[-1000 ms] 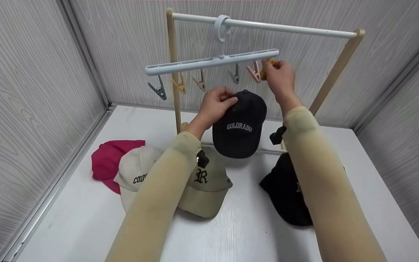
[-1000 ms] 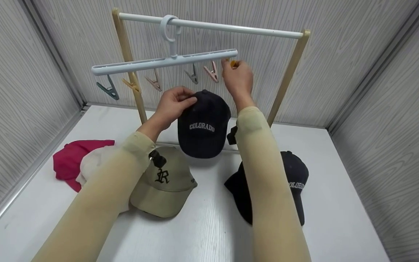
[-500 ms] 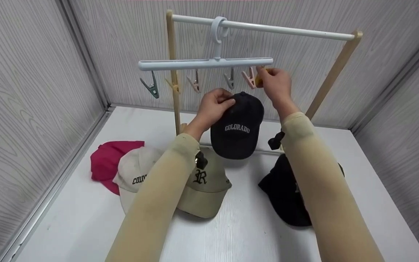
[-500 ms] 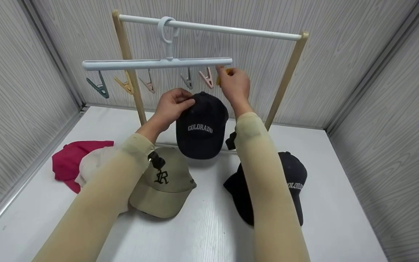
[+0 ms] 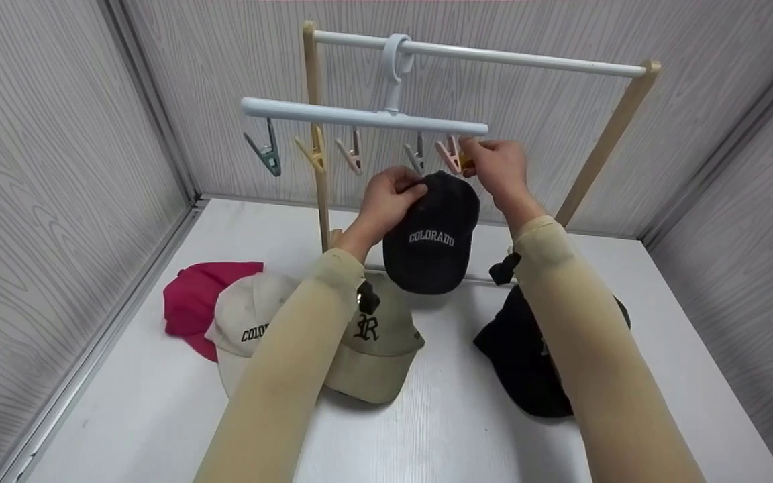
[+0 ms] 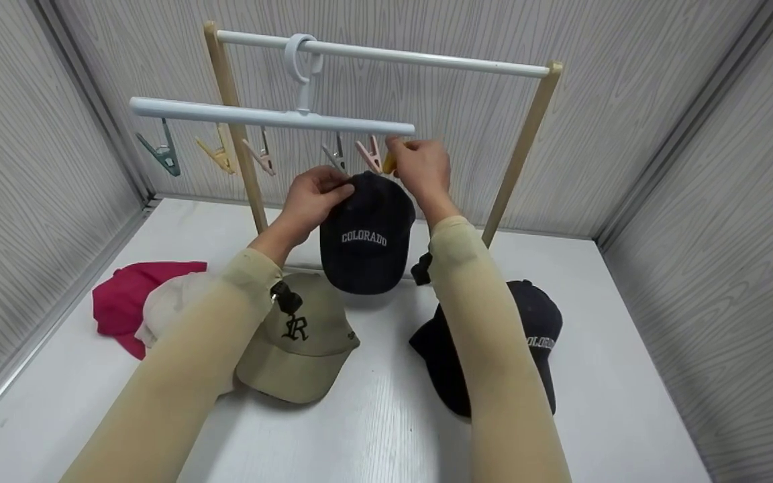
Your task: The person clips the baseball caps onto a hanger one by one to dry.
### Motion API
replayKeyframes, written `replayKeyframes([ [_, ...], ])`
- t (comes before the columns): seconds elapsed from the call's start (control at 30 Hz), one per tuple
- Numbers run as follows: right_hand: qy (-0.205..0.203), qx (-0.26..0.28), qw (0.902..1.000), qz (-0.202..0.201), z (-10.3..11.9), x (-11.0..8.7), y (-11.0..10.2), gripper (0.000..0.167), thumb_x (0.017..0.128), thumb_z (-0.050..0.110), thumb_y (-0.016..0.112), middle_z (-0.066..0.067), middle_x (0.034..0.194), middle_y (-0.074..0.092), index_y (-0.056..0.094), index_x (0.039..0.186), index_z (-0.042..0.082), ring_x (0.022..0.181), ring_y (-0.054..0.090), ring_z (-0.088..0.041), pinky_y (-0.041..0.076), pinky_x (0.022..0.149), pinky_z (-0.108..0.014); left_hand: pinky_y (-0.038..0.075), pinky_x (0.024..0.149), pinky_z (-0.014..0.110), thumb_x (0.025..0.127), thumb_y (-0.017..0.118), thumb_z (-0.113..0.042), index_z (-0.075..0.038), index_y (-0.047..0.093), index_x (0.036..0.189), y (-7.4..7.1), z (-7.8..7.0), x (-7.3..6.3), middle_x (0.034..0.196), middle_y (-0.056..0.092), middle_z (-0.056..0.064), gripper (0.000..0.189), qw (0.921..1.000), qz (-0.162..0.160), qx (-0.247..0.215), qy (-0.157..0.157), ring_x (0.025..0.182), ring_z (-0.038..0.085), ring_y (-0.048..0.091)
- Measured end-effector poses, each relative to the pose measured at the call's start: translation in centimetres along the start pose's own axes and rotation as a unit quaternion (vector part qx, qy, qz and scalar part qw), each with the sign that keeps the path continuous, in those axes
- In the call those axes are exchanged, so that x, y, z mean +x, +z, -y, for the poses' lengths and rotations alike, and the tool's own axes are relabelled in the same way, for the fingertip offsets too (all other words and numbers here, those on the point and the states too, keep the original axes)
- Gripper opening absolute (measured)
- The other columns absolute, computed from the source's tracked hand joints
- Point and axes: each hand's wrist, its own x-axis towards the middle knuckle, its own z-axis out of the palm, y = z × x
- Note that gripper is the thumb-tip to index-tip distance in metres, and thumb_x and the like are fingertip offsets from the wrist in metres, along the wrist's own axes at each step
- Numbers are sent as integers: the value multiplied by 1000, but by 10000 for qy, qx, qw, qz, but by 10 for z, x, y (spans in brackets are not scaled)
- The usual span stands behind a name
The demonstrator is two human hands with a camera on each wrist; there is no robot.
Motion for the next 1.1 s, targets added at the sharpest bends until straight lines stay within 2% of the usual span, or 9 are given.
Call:
replayKeyframes([
  [0.17, -64, -39, 9999, 95, 1, -2, 4, 40, 108, 39, 71, 1, 80, 79, 88, 107, 3, 79, 78, -19, 51, 73, -27, 54, 97, 34, 107, 76, -12, -3, 77, 115, -1, 2, 0, 117, 81, 10, 12, 9999, -66, -119, -46, 108, 21, 73],
  [0.33, -82, -34, 9999, 90, 3, -4, 5, 37, 109, 34, 70, 1, 81, 78, 87, 111, 1, 76, 76, -16, 50, 70, -26, 54, 97, 35, 107, 76, -11, -4, 77, 115, -3, 3, 0, 117, 81, 10, 11, 9999, -120, -92, -64, 109, 22, 73],
  [0.53, -200, 145, 9997, 42, 5, -4, 7, 34, 108, 27, 70, 0, 80, 77, 86, 111, -3, 67, 72, -10, 55, 69, -25, 54, 97, 36, 107, 75, -10, -2, 76, 116, -4, 7, 0, 117, 81, 11, 11, 9999, -147, 11, -15, 108, 23, 73],
  [0.8, -164, -159, 9997, 93, 1, -6, 5, 31, 105, 28, 68, 3, 78, 77, 87, 106, 3, 72, 70, -12, 51, 69, -27, 53, 95, 34, 108, 75, -11, -4, 76, 115, -1, 12, -1, 115, 81, 8, 10, 9999, 33, -132, -60, 107, 21, 72],
  [1.1, -194, -249, 9994, 171, 3, -9, 4, 33, 107, 31, 69, 1, 83, 79, 87, 113, 3, 74, 71, -12, 48, 70, -27, 53, 89, 32, 107, 76, -9, -5, 76, 114, -2, 14, -2, 116, 80, 9, 8, 9994, 67, -315, -111, 103, 21, 72],
])
